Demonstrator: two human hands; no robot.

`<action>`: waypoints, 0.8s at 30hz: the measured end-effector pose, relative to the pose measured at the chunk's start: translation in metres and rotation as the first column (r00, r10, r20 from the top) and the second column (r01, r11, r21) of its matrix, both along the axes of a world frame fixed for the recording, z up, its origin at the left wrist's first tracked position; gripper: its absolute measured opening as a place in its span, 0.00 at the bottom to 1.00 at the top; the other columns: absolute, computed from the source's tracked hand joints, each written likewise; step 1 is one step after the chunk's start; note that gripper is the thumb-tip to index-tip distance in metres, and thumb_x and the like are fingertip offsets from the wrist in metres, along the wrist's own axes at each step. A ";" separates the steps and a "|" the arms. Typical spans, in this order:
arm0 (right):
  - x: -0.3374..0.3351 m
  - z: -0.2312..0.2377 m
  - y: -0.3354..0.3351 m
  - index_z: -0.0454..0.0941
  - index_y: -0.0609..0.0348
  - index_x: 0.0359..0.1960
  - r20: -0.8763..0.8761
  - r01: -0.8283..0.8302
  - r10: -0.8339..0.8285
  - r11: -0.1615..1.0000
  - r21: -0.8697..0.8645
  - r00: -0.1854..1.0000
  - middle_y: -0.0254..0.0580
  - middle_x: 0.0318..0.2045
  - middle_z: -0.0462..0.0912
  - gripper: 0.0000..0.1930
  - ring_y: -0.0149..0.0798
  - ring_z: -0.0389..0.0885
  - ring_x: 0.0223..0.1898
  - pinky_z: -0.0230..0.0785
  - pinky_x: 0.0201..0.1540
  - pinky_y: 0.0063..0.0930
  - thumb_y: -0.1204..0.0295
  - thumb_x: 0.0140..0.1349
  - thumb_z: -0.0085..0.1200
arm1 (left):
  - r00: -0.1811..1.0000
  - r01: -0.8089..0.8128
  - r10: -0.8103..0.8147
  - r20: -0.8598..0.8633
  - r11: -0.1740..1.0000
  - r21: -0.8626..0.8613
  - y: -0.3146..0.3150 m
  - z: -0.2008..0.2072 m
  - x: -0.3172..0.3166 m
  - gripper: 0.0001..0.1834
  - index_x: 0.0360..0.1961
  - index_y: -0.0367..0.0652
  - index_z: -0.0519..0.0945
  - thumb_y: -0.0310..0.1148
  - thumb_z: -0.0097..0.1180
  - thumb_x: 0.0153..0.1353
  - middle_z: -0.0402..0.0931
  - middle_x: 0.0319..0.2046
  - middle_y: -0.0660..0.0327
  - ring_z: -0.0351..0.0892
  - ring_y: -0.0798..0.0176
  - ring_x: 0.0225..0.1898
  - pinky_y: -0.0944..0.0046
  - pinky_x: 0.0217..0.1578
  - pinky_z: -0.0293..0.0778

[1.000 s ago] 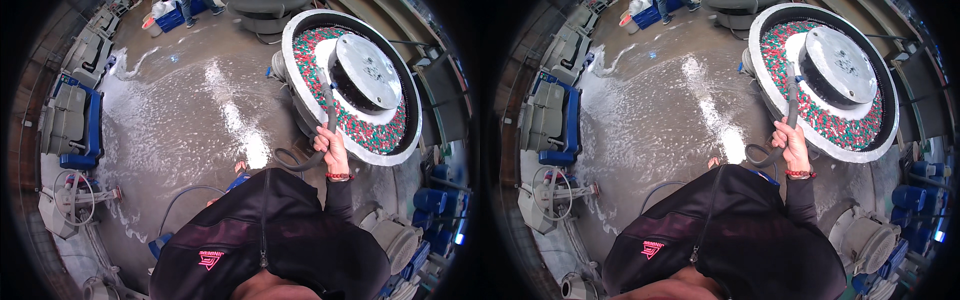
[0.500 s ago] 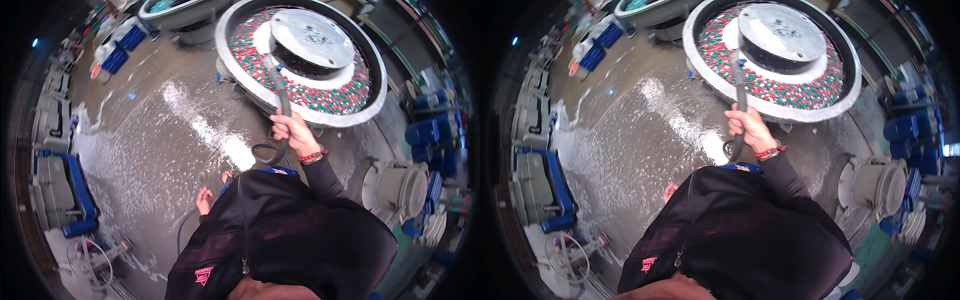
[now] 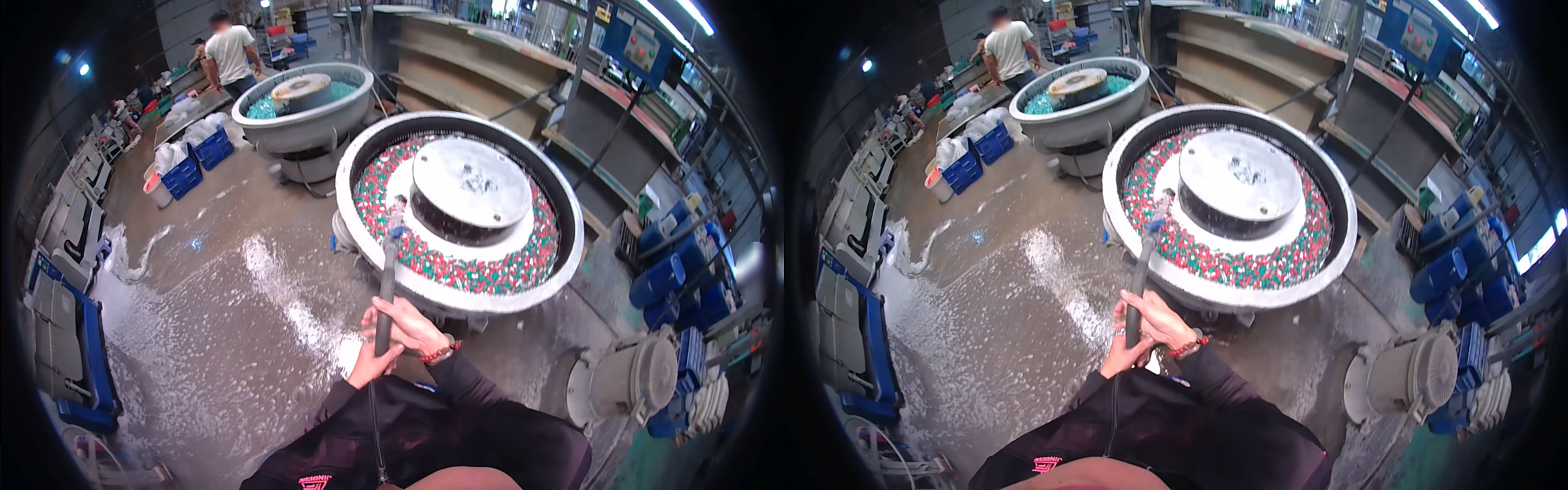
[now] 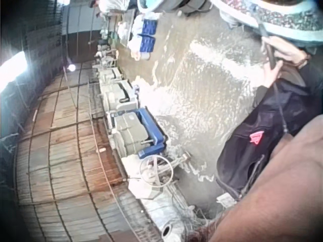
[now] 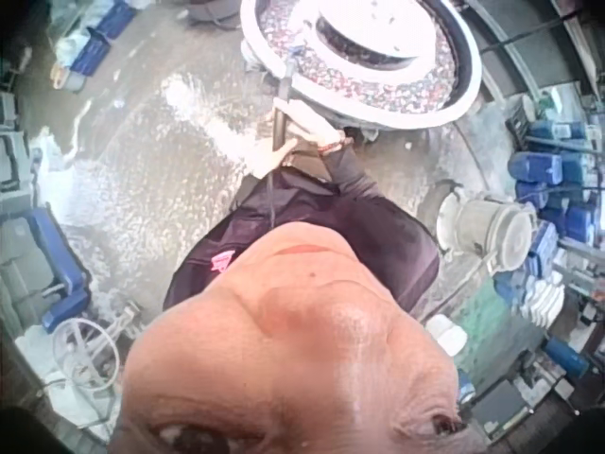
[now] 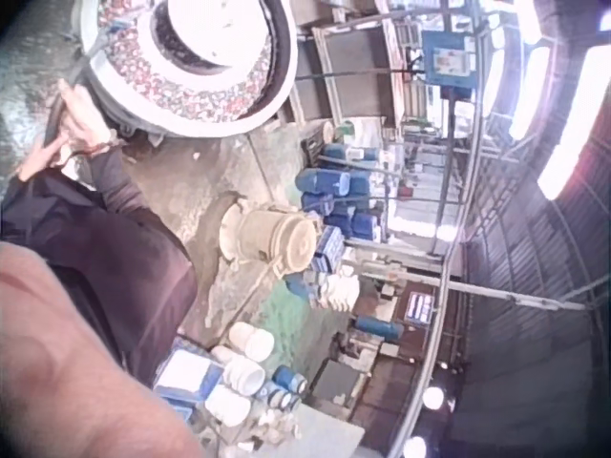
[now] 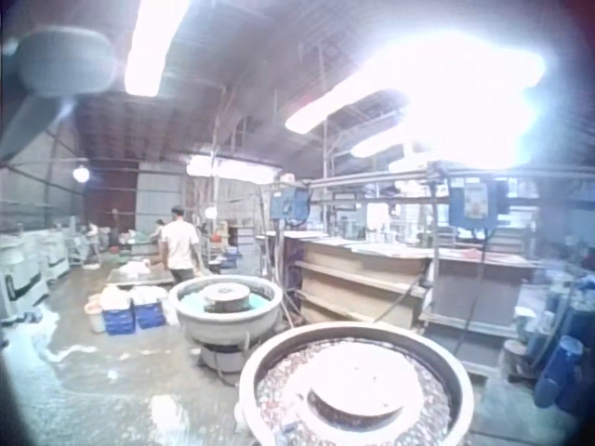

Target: The person uses a hose to spray water and foam onto industrial mixing machinery, then rinses the machinery and the floor around it.

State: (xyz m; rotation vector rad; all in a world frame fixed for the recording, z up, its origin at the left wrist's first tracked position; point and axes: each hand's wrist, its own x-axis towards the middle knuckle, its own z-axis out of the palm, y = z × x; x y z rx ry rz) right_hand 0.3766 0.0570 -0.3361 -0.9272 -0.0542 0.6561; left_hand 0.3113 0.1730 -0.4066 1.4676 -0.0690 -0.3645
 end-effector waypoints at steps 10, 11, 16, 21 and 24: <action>0.060 0.023 -0.069 0.70 0.58 0.47 0.847 0.745 0.041 0.454 -0.488 0.530 0.43 0.40 0.77 0.16 0.35 0.76 0.40 0.66 0.40 0.26 0.65 0.60 0.44 | 0.980 -0.186 0.189 0.056 0.981 -0.046 0.007 0.062 -0.028 0.17 0.12 0.39 0.71 0.34 0.57 0.53 0.66 0.07 0.67 0.63 0.76 0.10 0.73 0.12 0.57; 0.072 0.007 -0.078 0.67 0.57 0.51 0.890 0.806 0.069 0.398 -0.438 0.450 0.41 0.46 0.74 0.17 0.36 0.74 0.42 0.67 0.39 0.26 0.69 0.59 0.46 | 0.985 -0.151 0.150 0.087 0.988 0.009 0.004 0.067 -0.025 0.16 0.13 0.38 0.71 0.34 0.57 0.53 0.66 0.07 0.67 0.64 0.76 0.10 0.73 0.12 0.57; 0.042 0.013 -0.022 0.67 0.63 0.50 0.926 0.808 -0.025 0.497 -0.315 0.376 0.51 0.46 0.73 0.17 0.45 0.70 0.50 0.60 0.51 0.30 0.70 0.59 0.44 | 0.980 -0.197 0.195 0.035 0.978 0.062 0.016 0.064 -0.032 0.16 0.14 0.40 0.70 0.36 0.58 0.52 0.66 0.08 0.68 0.62 0.77 0.12 0.72 0.12 0.57; -0.010 -0.018 -0.015 0.65 0.60 0.53 0.671 0.539 -0.082 0.671 -0.510 0.737 0.48 0.47 0.73 0.18 0.40 0.72 0.48 0.63 0.47 0.28 0.73 0.60 0.43 | 0.983 -0.182 0.182 0.032 0.983 0.001 0.006 0.066 -0.031 0.14 0.12 0.39 0.70 0.30 0.57 0.51 0.64 0.07 0.68 0.59 0.78 0.10 0.73 0.12 0.52; -0.018 -0.041 -0.020 0.66 0.59 0.52 0.742 0.558 -0.031 0.681 -0.475 0.670 0.44 0.46 0.75 0.18 0.34 0.72 0.47 0.63 0.46 0.24 0.71 0.60 0.44 | 0.982 -0.185 0.183 0.049 0.982 0.029 0.011 0.061 -0.036 0.14 0.11 0.38 0.70 0.29 0.57 0.51 0.65 0.07 0.67 0.60 0.77 0.10 0.73 0.11 0.52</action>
